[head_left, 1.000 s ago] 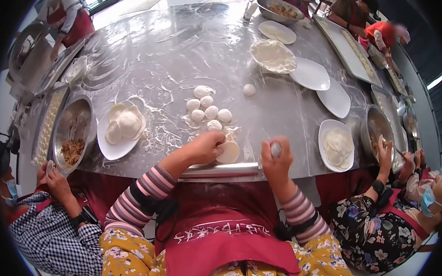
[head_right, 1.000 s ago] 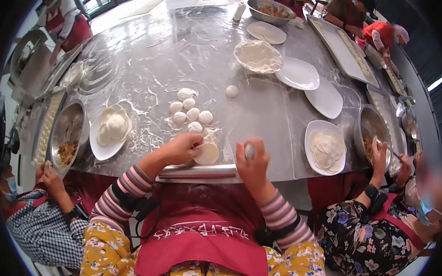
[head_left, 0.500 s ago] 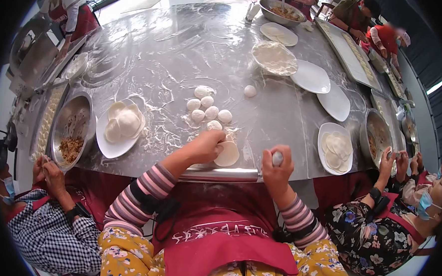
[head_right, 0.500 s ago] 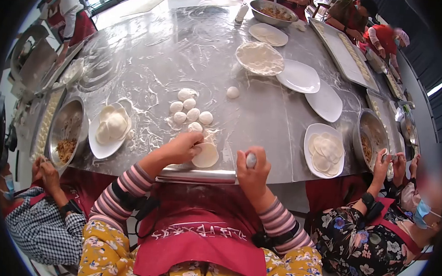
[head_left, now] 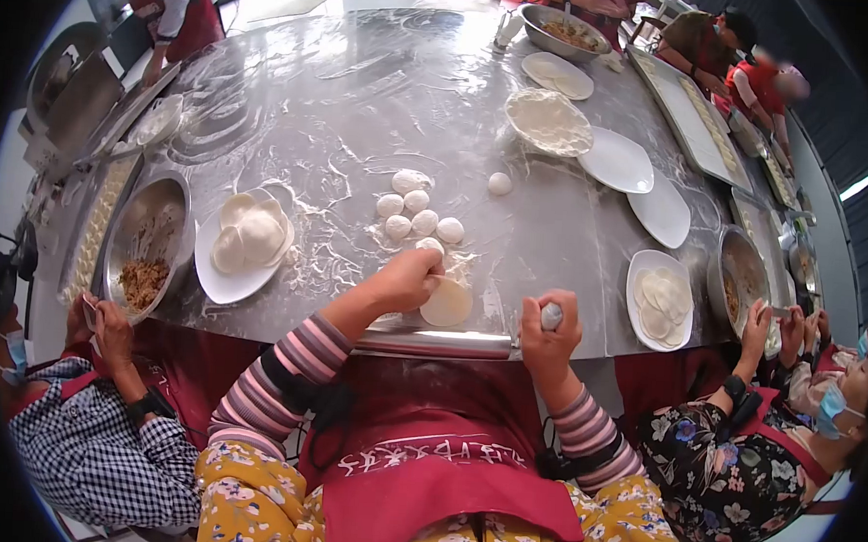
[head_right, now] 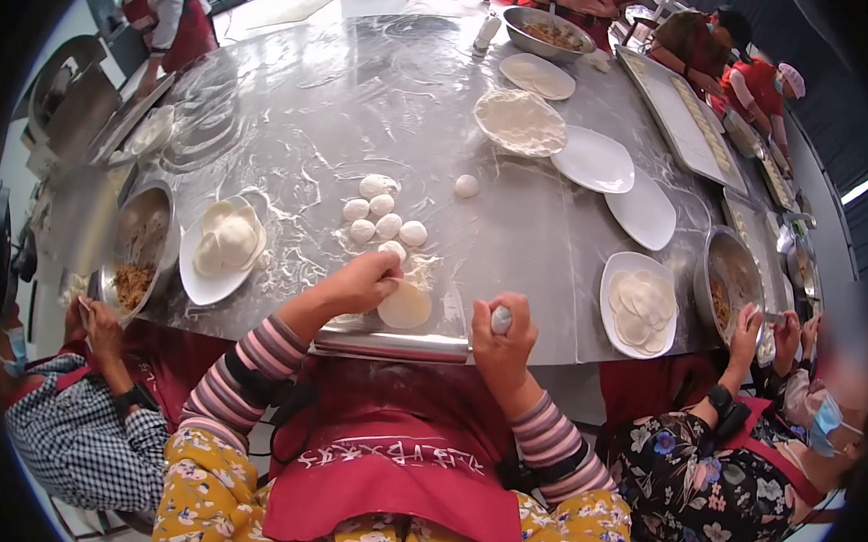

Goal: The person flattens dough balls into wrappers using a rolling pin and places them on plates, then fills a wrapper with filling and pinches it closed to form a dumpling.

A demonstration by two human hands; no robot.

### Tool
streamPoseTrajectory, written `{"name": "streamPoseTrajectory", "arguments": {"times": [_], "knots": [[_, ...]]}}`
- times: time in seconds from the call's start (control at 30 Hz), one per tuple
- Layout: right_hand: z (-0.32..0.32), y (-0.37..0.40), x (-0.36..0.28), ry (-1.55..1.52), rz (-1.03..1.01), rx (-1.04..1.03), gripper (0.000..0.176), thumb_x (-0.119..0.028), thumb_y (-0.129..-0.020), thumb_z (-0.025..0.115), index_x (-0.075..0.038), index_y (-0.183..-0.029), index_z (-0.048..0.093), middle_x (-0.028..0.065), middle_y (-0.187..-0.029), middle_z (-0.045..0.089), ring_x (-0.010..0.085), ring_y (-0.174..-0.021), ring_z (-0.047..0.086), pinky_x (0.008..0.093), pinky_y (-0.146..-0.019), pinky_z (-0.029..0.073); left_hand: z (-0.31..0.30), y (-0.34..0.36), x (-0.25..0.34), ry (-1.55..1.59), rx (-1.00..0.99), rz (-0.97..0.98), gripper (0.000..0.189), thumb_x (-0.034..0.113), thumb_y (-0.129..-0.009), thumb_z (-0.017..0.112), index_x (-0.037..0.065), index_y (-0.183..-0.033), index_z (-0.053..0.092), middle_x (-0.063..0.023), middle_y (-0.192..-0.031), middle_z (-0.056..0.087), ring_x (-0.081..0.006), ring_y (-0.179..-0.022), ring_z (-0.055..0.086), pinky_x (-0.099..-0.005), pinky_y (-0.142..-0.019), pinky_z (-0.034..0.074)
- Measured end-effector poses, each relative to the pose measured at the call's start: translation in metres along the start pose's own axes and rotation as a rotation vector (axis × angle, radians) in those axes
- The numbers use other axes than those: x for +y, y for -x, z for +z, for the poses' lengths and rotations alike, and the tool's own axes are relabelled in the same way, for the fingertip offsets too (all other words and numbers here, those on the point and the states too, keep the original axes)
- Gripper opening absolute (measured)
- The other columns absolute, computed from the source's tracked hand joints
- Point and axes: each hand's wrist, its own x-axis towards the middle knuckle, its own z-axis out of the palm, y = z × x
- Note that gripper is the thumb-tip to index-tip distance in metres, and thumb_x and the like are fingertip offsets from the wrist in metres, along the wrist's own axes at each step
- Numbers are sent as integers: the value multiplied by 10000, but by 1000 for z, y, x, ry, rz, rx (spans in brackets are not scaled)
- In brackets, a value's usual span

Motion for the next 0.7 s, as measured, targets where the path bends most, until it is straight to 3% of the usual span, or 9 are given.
{"name": "streamPoseTrajectory", "arguments": {"times": [0.1,0.3,0.37,0.4,0.43,0.5,0.63,0.7], "knots": [[12,-16,0,-19,42,6,193,-19,-776,664,-46,-838,484,136,-624,502,307,-494,529,350,-444,403,2,4,-2,51,2,24,122,95,-818,558,-17,-852,594,-207,-803,614,-305,-768,605,-367,-677,462],[61,-72,13,149,-214,63,197,-41,-788,650,-59,-900,489,187,-681,530,410,-578,521,442,-495,398,9,-7,-4,-91,87,-21,209,194,-832,554,-1,-848,629,-223,-804,617,-339,-761,616,-406,-675,466],[51,-59,18,197,-281,73,197,-43,-794,647,-36,-905,485,189,-744,547,387,-613,533,418,-526,415,6,-1,4,-72,28,-71,195,200,-792,576,16,-833,625,-213,-820,622,-366,-787,608,-430,-689,467],[41,-48,20,192,-247,63,203,-38,-789,653,-31,-900,483,175,-721,533,355,-600,538,394,-531,426,9,3,4,-107,69,-39,187,202,-759,605,23,-812,612,-206,-805,616,-371,-800,601,-439,-698,464],[30,-31,27,130,-75,22,192,-20,-793,646,-35,-886,479,133,-688,507,268,-570,551,358,-514,428,8,6,5,-144,35,-44,205,207,-736,626,16,-803,595,-208,-835,610,-378,-815,595,-447,-709,460],[17,-16,9,-26,-53,24,154,-14,-841,603,-52,-838,454,32,-676,451,80,-463,460,249,-397,362,22,8,-10,-135,134,106,206,178,-743,621,-4,-824,565,-211,-844,596,-353,-800,595,-430,-703,461],[8,-9,-3,-124,23,-27,150,-18,-864,582,-56,-838,439,25,-685,457,69,-446,449,230,-391,357,-7,32,5,86,140,112,220,151,-754,615,-18,-876,546,-192,-821,582,-285,-775,595,-388,-688,468],[11,-12,-6,-133,43,-35,144,-19,-876,567,-61,-846,432,16,-672,453,60,-446,445,220,-389,356,-46,52,6,123,294,61,233,138,-764,616,-14,-925,543,-156,-798,579,-223,-785,582,-347,-688,471]]}}
